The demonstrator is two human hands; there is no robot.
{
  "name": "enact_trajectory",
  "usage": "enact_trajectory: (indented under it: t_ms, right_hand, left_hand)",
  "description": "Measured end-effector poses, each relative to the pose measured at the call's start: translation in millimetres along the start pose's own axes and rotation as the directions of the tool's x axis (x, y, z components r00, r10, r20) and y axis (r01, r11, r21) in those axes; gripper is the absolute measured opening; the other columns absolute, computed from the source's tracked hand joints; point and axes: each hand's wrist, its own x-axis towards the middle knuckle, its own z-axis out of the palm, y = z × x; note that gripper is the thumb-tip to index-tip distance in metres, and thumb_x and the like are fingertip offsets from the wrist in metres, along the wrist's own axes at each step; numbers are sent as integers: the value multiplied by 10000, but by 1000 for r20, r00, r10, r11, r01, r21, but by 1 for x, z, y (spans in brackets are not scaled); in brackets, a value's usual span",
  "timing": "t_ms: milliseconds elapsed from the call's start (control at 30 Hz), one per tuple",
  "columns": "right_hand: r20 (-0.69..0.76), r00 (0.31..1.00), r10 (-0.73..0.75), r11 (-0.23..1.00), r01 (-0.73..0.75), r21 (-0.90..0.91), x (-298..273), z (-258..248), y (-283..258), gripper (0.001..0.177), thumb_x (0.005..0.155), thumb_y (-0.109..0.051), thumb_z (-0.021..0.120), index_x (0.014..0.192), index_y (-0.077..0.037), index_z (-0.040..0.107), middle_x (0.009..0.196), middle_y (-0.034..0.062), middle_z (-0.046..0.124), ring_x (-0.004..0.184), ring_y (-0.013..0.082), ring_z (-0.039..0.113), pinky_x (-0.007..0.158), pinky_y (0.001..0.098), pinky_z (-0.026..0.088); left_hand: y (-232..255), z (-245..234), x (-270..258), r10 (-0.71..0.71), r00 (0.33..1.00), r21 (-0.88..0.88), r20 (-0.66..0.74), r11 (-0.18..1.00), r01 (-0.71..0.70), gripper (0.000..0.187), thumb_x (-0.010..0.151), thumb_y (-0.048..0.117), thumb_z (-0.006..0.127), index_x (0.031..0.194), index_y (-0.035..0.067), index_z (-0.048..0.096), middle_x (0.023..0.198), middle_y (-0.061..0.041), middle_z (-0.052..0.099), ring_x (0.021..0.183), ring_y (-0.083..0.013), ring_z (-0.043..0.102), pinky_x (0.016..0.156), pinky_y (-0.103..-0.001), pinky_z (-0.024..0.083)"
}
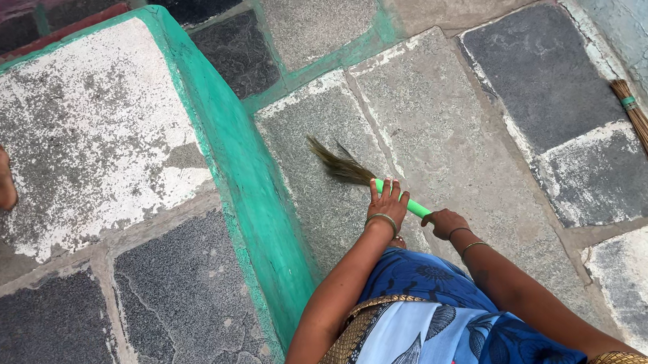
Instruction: The person sweeps a stone-tiled floor using a small hand broom, moving dirt and debris along the surface.
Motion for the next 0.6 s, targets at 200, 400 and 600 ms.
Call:
enact_trajectory:
  t_ms: [200,400,600]
  right_hand:
    - [75,970,233,891,-244,383,-25,0,24,461,842,-152,764,1234,-392,734,1050,65,765,860,224,775,809,386,652]
    - [54,916,399,644,-322,694,-28,-11,37,404,860,-183,779,1257,-224,714,747,125,750,552,228,707,633,386,593]
    - [-146,908,394,661,-169,732,-19,-8,17,432,813,-222,842,1227,-184,723,760,89,743,570,206,714,634,369,598]
  left_hand:
    - [-9,-12,-17,-32,998,6,51,999,31,930,721,233,881,1530,146,428,1648,-180,288,1552,-379,194,1209,-669,13]
    - [-10,-34,-36,-40,993,-2,107,999,41,1150,590,335,980,1551,149,378,1656,-173,245,1554,-369,161,1206,-664,-6]
    - [-7,-14,-32,-26,999,62,35,998,24,1089,615,331,967,1538,157,417,1662,-183,264,1556,-386,179,1201,-695,-9]
